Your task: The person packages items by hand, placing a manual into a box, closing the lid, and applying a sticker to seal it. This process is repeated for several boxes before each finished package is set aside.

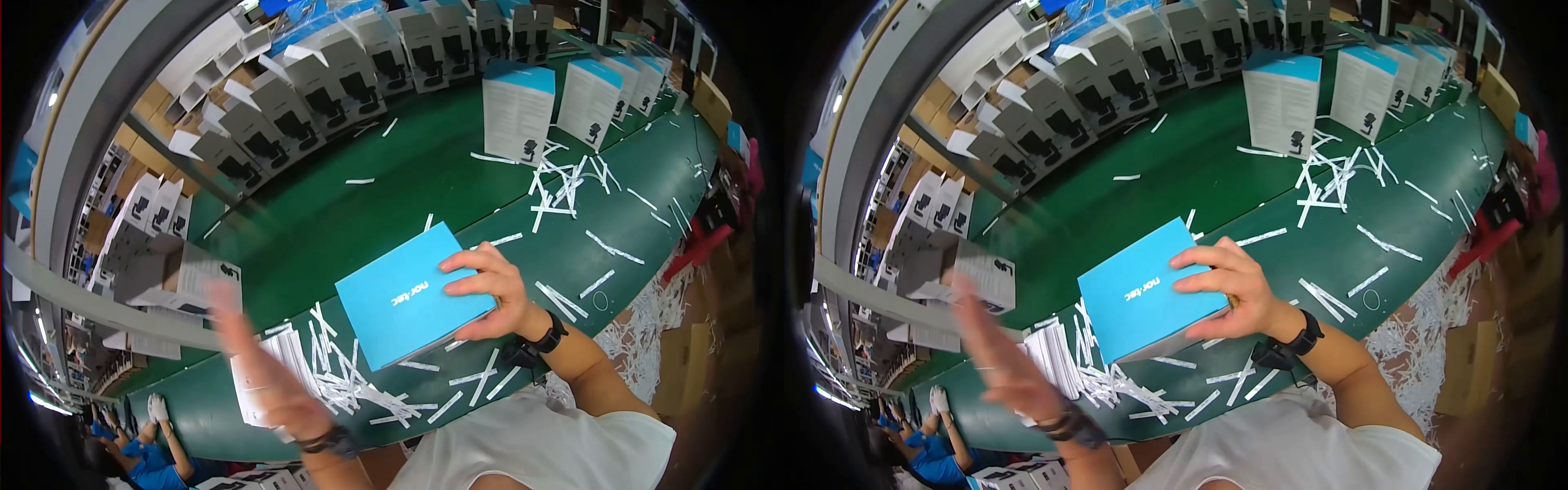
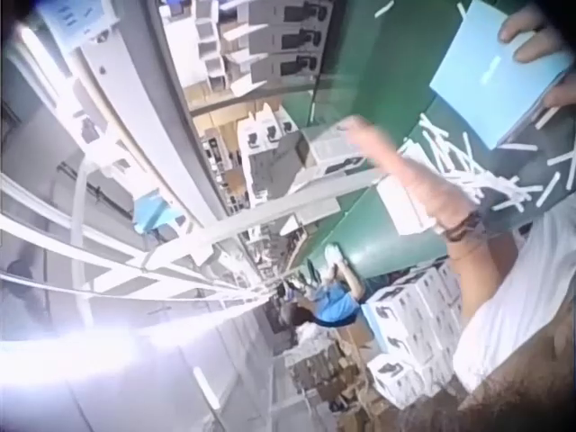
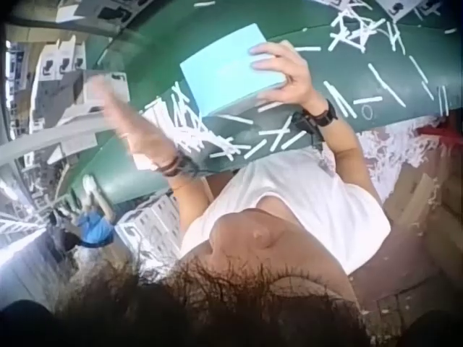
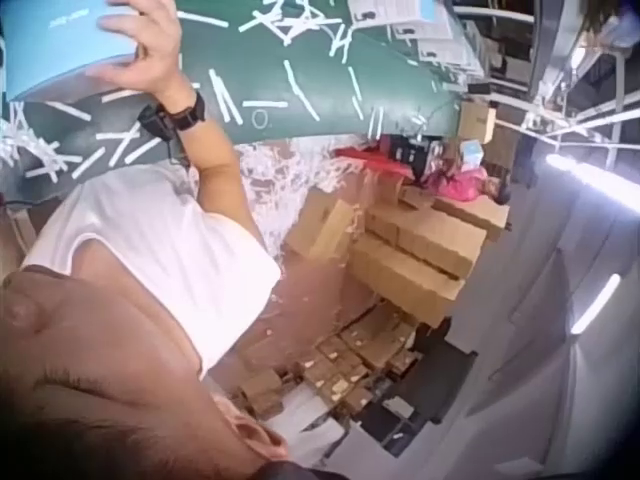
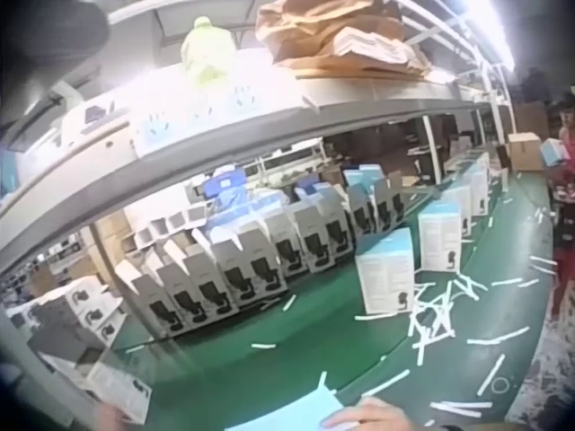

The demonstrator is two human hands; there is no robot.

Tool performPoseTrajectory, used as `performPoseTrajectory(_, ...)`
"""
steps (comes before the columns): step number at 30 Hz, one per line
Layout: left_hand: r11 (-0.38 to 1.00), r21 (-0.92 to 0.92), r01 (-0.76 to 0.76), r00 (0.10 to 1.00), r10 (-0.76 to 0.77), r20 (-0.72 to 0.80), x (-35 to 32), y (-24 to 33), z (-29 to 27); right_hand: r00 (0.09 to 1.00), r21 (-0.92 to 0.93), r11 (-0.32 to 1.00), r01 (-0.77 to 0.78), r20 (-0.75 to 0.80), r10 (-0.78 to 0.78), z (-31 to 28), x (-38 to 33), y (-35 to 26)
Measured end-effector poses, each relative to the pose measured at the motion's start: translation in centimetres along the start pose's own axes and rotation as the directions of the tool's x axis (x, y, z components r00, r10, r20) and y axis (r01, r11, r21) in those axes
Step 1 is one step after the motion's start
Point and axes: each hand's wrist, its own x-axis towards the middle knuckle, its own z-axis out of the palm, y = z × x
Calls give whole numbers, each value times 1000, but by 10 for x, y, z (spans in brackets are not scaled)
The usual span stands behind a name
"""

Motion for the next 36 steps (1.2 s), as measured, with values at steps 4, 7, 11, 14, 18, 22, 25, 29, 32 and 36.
performPoseTrajectory(4, 977, 191, -93, 930, 17, 368, 48, 39, -4, 1000, 33, 999, 8, -1, -8, 7, 3, 2)
performPoseTrajectory(7, 942, 257, -216, 578, -89, 811, 34, 44, 30, 1000, 5, 1000, 24, 15, -24, 3, 2, 1)
performPoseTrajectory(11, 869, 310, -385, 426, -130, 895, 26, 39, 41, 1000, 37, 999, 26, 4, -26, 4, 2, -2)
performPoseTrajectory(14, 875, 365, -318, 458, -196, 867, 30, 26, 42, 995, 31, 999, -43, 92, 40, -2, -2, -4)
performPoseTrajectory(18, 892, 307, -332, 468, -127, 875, 30, 26, 44, 947, 222, 921, -319, 103, 303, -2, 18, -13)
performPoseTrajectory(22, 893, 289, -344, 471, -102, 876, 33, 23, 48, 952, 125, 955, -271, 184, 246, -7, 14, -3)
performPoseTrajectory(25, 883, 306, -357, 478, -110, 872, 35, 26, 44, 950, 118, 954, -274, 187, 249, -6, 20, -11)
performPoseTrajectory(29, 899, 300, -320, 495, -112, 862, 30, 21, 42, 922, 81, 948, -307, 270, 276, -10, 22, -11)
performPoseTrajectory(32, 930, 211, -302, 520, -25, 854, 33, 0, 33, 860, 60, 909, -413, 354, 367, -16, 31, -10)
performPoseTrajectory(36, 914, 193, -356, 552, 40, 833, 51, -75, -10, 930, 7, 937, -348, 125, 345, -23, 31, 42)
